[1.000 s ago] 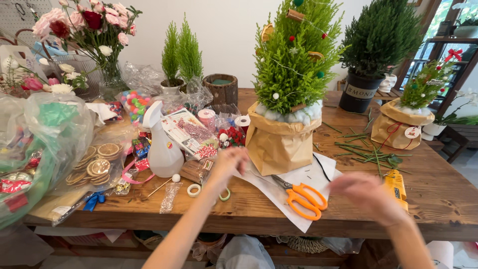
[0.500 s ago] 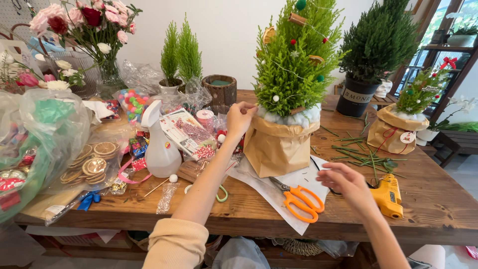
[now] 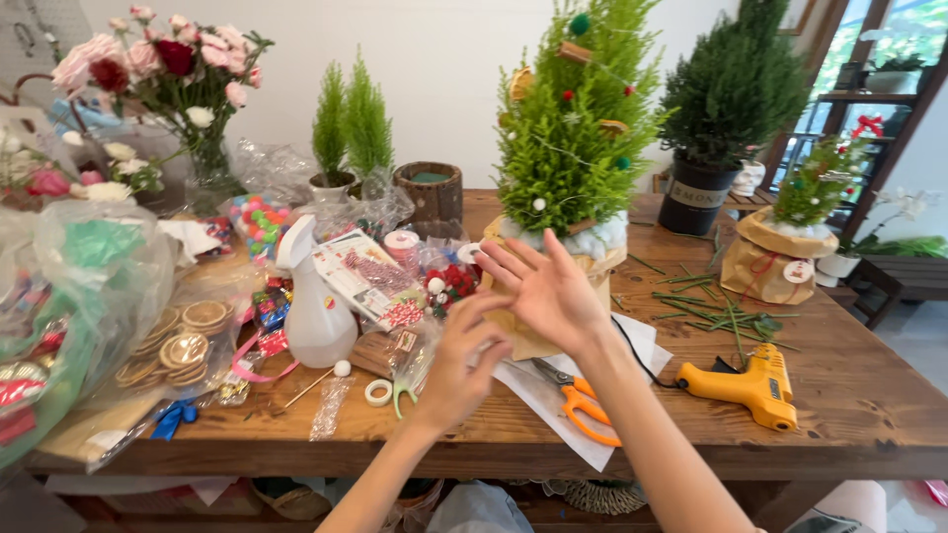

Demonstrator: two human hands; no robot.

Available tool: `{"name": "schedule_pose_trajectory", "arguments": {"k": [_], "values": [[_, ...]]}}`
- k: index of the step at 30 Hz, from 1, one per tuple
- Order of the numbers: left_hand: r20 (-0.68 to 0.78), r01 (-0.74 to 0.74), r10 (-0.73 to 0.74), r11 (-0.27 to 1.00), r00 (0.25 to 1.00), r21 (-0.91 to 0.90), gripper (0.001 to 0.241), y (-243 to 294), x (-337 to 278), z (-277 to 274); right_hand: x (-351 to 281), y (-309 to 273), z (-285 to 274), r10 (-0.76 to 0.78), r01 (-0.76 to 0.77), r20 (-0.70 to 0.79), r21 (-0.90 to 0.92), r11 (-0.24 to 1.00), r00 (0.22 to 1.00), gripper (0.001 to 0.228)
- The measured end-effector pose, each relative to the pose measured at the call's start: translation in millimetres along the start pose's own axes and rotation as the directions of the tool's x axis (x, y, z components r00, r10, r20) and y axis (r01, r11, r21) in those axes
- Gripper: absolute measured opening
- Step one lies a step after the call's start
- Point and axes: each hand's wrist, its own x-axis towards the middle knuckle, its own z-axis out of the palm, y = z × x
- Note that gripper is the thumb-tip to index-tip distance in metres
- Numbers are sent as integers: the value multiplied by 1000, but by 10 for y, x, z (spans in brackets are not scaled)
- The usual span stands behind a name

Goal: The person decorates a small potted evergreen tree with various ornaments, including a red bow, candy canes, and a 'Merry Christmas' sign. They use a hot glue gun to attach decorations and a brown paper bag to the base of the tree, then tie a red string around the bag.

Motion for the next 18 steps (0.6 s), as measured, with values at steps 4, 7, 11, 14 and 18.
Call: {"name": "schedule_pose_trajectory", "arguments": {"k": [4, 7, 11, 14, 18], "values": [[-112, 362, -466, 798, 878, -483, 20, -161, -55, -103, -163, 246, -127, 8, 3, -93, 115, 993, 996, 38], [-1, 379, -673, 418, 740, -826, 17, -248, 128, -58, -564, 487, -219, 52, -55, -101, -23, 998, 993, 28], [400, 485, -491, 55, 774, -873, 21, 205, 402, 93, -1028, 869, -449, 341, -285, 66, -417, 863, 938, 39], [619, 640, -314, -45, 720, -767, 19, 139, 98, 516, -1016, 1028, -1233, 237, -310, -235, -352, 883, 943, 41], [755, 812, -338, 51, 562, -582, 15, 142, -156, 689, -945, 311, -1061, 3, -61, -248, -226, 972, 969, 31]]}}
